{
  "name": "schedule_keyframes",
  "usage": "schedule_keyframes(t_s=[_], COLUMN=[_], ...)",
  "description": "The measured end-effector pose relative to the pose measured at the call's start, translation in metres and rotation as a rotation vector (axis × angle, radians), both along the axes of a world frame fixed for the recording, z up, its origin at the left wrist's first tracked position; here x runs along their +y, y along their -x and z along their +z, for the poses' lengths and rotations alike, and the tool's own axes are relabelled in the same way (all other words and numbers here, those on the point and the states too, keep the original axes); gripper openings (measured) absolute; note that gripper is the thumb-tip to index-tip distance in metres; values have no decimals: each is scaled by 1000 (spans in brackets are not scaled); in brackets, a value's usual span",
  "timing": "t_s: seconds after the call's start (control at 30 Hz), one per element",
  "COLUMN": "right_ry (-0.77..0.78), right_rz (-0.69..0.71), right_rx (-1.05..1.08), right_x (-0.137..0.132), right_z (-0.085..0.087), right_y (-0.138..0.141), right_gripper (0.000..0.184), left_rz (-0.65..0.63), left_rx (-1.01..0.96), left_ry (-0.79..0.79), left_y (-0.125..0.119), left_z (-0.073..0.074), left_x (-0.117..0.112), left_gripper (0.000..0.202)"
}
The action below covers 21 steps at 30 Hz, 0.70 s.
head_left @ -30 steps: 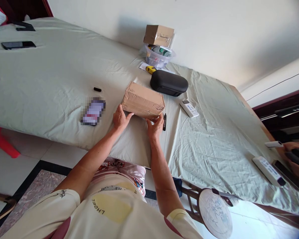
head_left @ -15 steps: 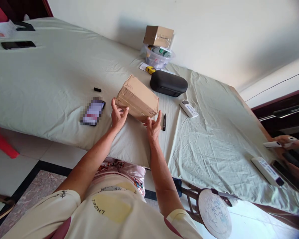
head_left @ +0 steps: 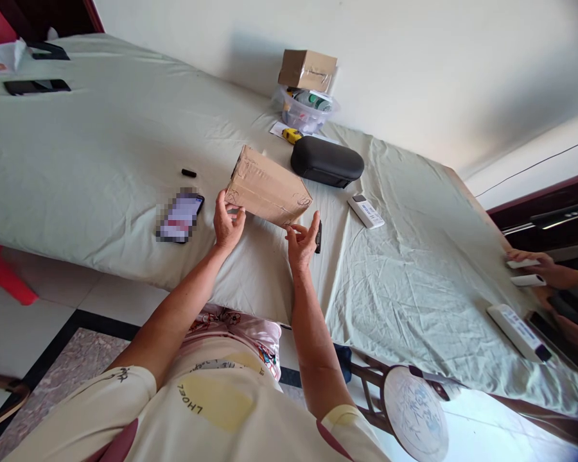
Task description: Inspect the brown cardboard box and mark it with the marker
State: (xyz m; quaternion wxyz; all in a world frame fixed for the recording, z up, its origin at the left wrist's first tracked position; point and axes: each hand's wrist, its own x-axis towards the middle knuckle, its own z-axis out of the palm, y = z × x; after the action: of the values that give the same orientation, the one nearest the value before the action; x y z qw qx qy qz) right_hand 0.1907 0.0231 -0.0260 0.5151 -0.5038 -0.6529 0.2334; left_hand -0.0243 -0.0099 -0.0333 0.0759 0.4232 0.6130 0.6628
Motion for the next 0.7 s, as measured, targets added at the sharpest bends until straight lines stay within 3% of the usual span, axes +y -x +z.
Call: schedule_keyframes(t_s=[0.2, 0.37, 0.7], right_ry=[69, 85, 128], right_rz=[16, 27, -19], right_rx=[-1, -13, 86], right_x=[-3, -7, -5], right_z=[7, 15, 9], right_y=[-3, -6, -2], right_gripper=[98, 90, 44], left_rz=[14, 17, -180], left_rx=[21, 29, -92], left_ry=[-7, -59, -188], left_y=[1, 1, -6], left_z=[0, -5, -6], left_x=[-1, 1, 4], left_gripper=[61, 56, 71])
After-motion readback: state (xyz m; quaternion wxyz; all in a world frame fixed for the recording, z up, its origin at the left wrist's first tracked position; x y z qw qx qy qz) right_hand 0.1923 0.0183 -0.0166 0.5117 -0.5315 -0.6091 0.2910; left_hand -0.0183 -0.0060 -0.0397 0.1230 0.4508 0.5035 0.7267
